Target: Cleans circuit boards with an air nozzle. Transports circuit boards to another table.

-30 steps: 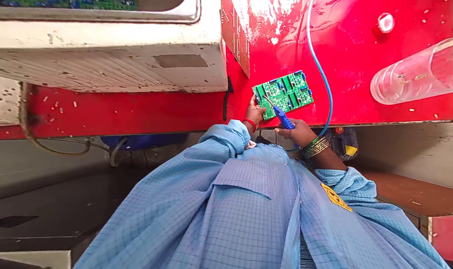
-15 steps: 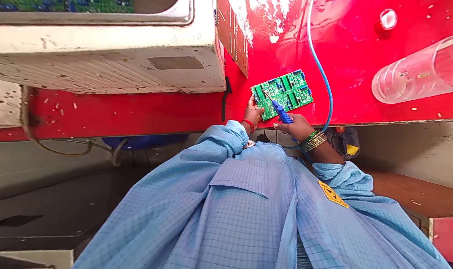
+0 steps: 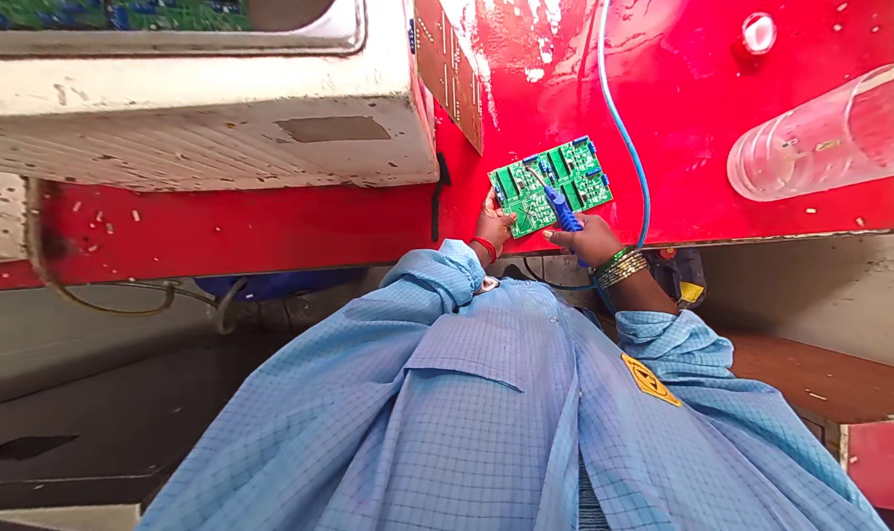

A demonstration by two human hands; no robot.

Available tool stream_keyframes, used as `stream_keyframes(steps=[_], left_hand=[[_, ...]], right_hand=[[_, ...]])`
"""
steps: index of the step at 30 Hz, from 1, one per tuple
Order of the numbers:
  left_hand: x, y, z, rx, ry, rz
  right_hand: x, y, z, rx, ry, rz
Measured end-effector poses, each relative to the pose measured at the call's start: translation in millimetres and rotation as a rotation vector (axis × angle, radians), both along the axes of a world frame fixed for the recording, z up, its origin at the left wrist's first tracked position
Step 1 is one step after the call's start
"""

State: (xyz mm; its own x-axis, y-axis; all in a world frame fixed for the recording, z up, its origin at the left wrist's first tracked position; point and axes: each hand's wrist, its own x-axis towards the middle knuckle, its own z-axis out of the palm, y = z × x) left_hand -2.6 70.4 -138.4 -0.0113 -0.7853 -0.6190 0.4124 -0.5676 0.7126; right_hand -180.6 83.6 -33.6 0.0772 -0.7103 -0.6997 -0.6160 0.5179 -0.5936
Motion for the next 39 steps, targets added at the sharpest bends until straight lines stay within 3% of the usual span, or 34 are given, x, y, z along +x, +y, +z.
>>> stream_keyframes(steps=[7, 13, 21, 39], left_hand=[[0, 1, -1, -0.013, -0.015, -0.003], [0, 0, 0, -0.001, -0.014, -0.001], [1, 1, -3, -0.019, 0.002, 0.005], [0, -3, -3, -0.077, 0.02, 0.01]], right_hand=[[-20, -4, -8, -0.032, -0.051, -0.129], [-11, 10, -4, -0.028, -0.021, -0.015], [-30, 16, -5, -0.037, -0.013, -0.102], [-33, 48, -2, -0.04, -0.005, -0.02]])
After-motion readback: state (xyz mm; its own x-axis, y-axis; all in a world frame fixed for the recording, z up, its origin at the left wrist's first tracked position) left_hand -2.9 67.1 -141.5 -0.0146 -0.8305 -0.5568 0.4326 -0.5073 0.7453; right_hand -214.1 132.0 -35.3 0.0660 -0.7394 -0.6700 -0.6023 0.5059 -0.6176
